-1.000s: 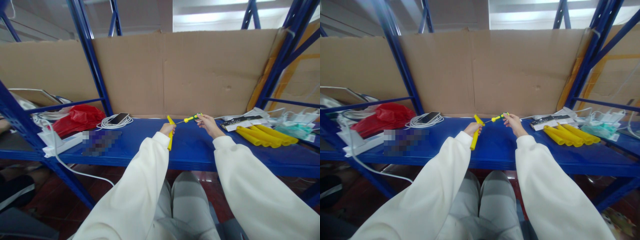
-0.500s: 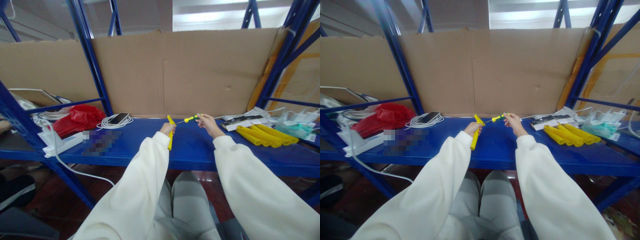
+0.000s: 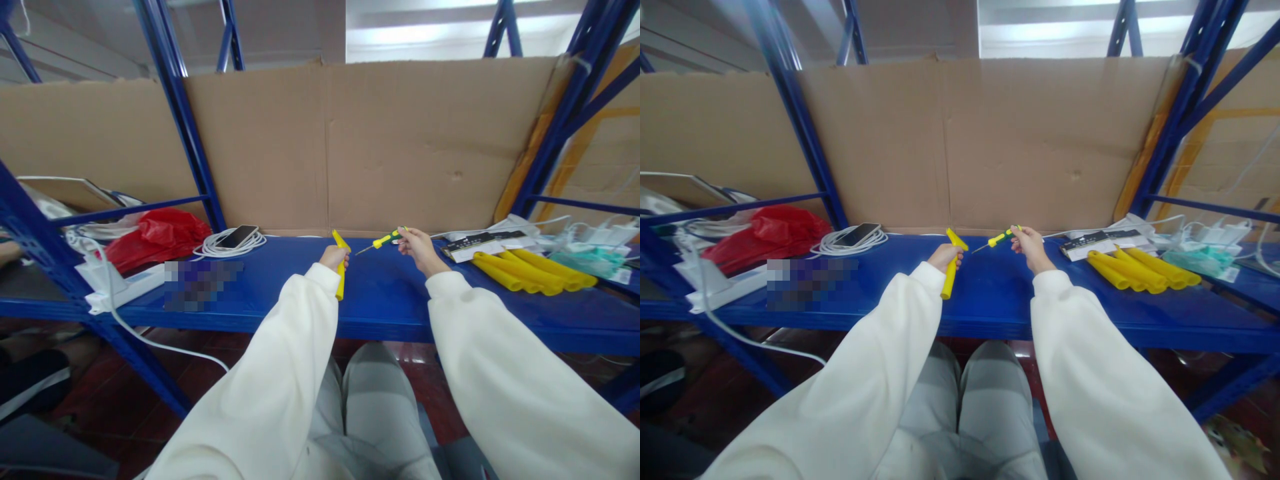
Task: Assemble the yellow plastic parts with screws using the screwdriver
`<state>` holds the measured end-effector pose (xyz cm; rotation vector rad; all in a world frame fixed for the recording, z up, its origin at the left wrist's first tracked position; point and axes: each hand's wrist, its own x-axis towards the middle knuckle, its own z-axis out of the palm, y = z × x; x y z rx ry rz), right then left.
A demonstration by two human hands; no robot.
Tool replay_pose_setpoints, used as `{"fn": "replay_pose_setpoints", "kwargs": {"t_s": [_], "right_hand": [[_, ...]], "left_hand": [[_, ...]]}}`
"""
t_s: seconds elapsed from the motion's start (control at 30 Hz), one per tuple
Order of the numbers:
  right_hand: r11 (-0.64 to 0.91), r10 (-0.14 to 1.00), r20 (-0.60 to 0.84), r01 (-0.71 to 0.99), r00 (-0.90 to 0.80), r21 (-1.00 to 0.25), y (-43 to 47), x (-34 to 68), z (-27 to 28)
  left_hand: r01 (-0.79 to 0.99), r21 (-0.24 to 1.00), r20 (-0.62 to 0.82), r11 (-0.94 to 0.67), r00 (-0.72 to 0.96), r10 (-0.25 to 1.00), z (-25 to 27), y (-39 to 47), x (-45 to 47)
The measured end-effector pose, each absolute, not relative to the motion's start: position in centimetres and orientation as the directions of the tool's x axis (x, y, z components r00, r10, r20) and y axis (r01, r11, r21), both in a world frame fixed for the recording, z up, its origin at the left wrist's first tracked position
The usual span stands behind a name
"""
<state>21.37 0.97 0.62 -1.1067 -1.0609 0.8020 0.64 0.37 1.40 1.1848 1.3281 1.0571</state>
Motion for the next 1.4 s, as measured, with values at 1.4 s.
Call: {"fn": "replay_pose_setpoints", "kwargs": {"t_s": [1.4], "right_hand": [[0.194, 0.975, 0.131, 0.393, -0.181, -0.899, 0.7, 20.8, -0.9]], "left_hand": [[0.459, 0.85, 0.258, -0.259, 0.066, 0.964, -0.2, 0.8, 0.5]]}}
